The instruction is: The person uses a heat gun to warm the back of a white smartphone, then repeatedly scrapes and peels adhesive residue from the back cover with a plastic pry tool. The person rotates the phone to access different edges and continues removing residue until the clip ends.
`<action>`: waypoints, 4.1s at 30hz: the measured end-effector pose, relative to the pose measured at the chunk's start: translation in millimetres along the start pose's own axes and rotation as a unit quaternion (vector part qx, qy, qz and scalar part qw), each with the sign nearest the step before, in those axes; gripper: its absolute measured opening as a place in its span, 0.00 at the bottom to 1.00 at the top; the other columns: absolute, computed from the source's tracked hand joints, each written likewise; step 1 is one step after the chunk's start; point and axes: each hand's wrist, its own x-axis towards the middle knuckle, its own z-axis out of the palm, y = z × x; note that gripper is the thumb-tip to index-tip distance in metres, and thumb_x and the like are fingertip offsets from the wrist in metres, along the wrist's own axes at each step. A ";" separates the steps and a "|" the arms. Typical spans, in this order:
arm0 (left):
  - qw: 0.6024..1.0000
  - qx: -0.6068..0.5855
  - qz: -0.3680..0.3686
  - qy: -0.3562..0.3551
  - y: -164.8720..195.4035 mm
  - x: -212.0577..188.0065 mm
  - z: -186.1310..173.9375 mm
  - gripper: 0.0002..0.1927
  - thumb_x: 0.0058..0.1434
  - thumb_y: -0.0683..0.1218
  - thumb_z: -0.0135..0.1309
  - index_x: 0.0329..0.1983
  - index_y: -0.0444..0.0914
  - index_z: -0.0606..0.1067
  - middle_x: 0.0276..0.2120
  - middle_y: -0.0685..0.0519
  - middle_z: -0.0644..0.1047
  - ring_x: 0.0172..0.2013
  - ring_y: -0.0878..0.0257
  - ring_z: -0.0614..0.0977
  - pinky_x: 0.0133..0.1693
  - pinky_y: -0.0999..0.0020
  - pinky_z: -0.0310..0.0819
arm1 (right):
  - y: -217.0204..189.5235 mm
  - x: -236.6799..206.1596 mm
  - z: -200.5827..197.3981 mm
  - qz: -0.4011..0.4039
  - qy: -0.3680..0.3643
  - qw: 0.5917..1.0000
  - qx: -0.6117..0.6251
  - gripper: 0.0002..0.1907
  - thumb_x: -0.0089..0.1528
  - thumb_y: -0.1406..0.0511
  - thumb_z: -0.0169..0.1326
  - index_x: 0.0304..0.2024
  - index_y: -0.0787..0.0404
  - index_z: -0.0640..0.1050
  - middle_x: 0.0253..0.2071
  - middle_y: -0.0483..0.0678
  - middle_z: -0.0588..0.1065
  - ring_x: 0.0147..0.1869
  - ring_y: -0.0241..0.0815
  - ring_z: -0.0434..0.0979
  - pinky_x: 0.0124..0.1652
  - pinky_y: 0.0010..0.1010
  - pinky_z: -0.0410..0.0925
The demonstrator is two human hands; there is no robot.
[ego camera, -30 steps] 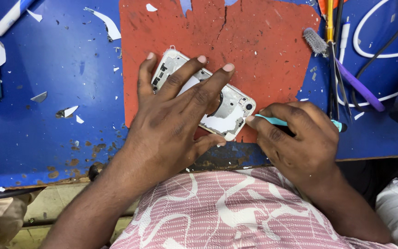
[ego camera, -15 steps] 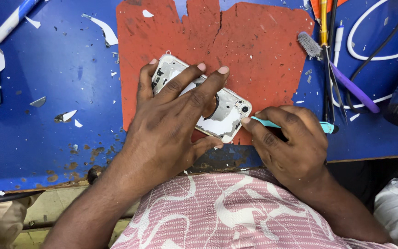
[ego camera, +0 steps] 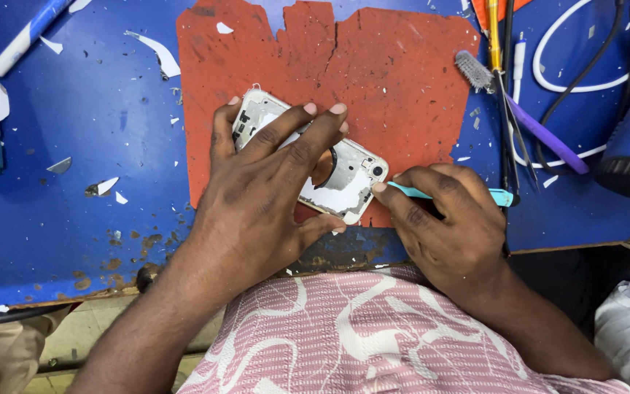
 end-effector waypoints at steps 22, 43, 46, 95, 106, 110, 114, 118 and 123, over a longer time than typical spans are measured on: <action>1.000 0.024 0.009 0.012 -5.4 4.7 -1.6 0.58 0.43 0.57 0.75 0.73 0.38 0.57 0.57 0.57 0.79 0.65 0.57 0.73 0.68 0.34 0.44 | -5.5 3.6 9.0 0.014 0.038 0.999 -0.009 0.16 0.58 0.77 0.67 0.48 0.64 0.83 0.45 0.52 0.76 0.48 0.48 0.76 0.44 0.35 0.72; 0.999 0.037 0.019 0.025 -5.3 6.5 0.4 0.61 0.45 0.59 0.72 0.76 0.40 0.52 0.57 0.57 0.79 0.67 0.55 0.70 0.69 0.33 0.45 | -3.5 12.9 -4.3 0.039 0.020 0.999 0.020 0.12 0.60 0.75 0.66 0.46 0.63 0.82 0.44 0.48 0.79 0.46 0.45 0.79 0.45 0.34 0.72; 0.999 0.039 0.014 0.017 -5.3 4.6 0.2 0.60 0.45 0.58 0.73 0.76 0.41 0.52 0.55 0.58 0.80 0.68 0.55 0.70 0.69 0.32 0.44 | -3.3 12.7 -5.4 0.016 0.010 1.000 0.009 0.14 0.56 0.74 0.67 0.44 0.62 0.83 0.43 0.49 0.78 0.45 0.47 0.77 0.44 0.35 0.72; 1.000 0.012 0.021 0.017 -4.3 1.5 1.8 0.60 0.47 0.57 0.73 0.77 0.39 0.51 0.47 0.59 0.81 0.67 0.55 0.72 0.69 0.30 0.44 | -4.7 13.2 -7.2 0.004 -0.013 1.000 0.009 0.16 0.55 0.76 0.67 0.46 0.64 0.83 0.43 0.50 0.77 0.46 0.48 0.77 0.44 0.35 0.72; 1.000 -0.005 0.017 0.023 -1.1 0.7 3.5 0.59 0.46 0.56 0.73 0.76 0.39 0.52 0.51 0.57 0.81 0.66 0.55 0.73 0.68 0.29 0.42 | -6.5 9.3 -3.6 -0.005 -0.016 1.000 0.011 0.18 0.56 0.78 0.67 0.49 0.68 0.82 0.45 0.54 0.75 0.47 0.49 0.77 0.43 0.35 0.72; 0.999 -0.005 0.021 0.026 -2.2 0.4 3.1 0.59 0.47 0.56 0.73 0.76 0.40 0.52 0.52 0.56 0.81 0.66 0.55 0.73 0.69 0.31 0.43 | -6.0 5.3 -0.4 -0.006 -0.013 1.000 -0.003 0.19 0.55 0.78 0.67 0.50 0.68 0.82 0.45 0.54 0.75 0.47 0.51 0.76 0.41 0.35 0.72; 1.000 0.004 0.010 0.016 -2.4 0.8 3.2 0.60 0.47 0.56 0.73 0.77 0.40 0.51 0.46 0.59 0.81 0.65 0.56 0.73 0.68 0.30 0.43 | -4.3 4.4 0.9 -0.030 -0.007 0.999 -0.024 0.19 0.56 0.77 0.67 0.50 0.68 0.82 0.45 0.54 0.75 0.47 0.51 0.76 0.43 0.37 0.73; 0.999 0.004 0.026 0.032 -3.3 2.1 3.6 0.60 0.48 0.58 0.72 0.77 0.39 0.50 0.48 0.58 0.81 0.65 0.56 0.73 0.68 0.31 0.44 | -3.4 7.4 0.7 -0.022 0.004 1.000 -0.011 0.17 0.56 0.76 0.67 0.48 0.66 0.83 0.45 0.54 0.75 0.47 0.51 0.76 0.43 0.36 0.73; 0.999 0.008 0.021 0.031 -5.2 0.7 3.7 0.60 0.48 0.59 0.72 0.77 0.39 0.50 0.44 0.60 0.81 0.66 0.57 0.73 0.69 0.30 0.44 | -4.2 10.2 -3.7 -0.001 -0.003 1.000 -0.001 0.16 0.55 0.76 0.67 0.46 0.65 0.83 0.43 0.51 0.76 0.47 0.49 0.78 0.45 0.35 0.73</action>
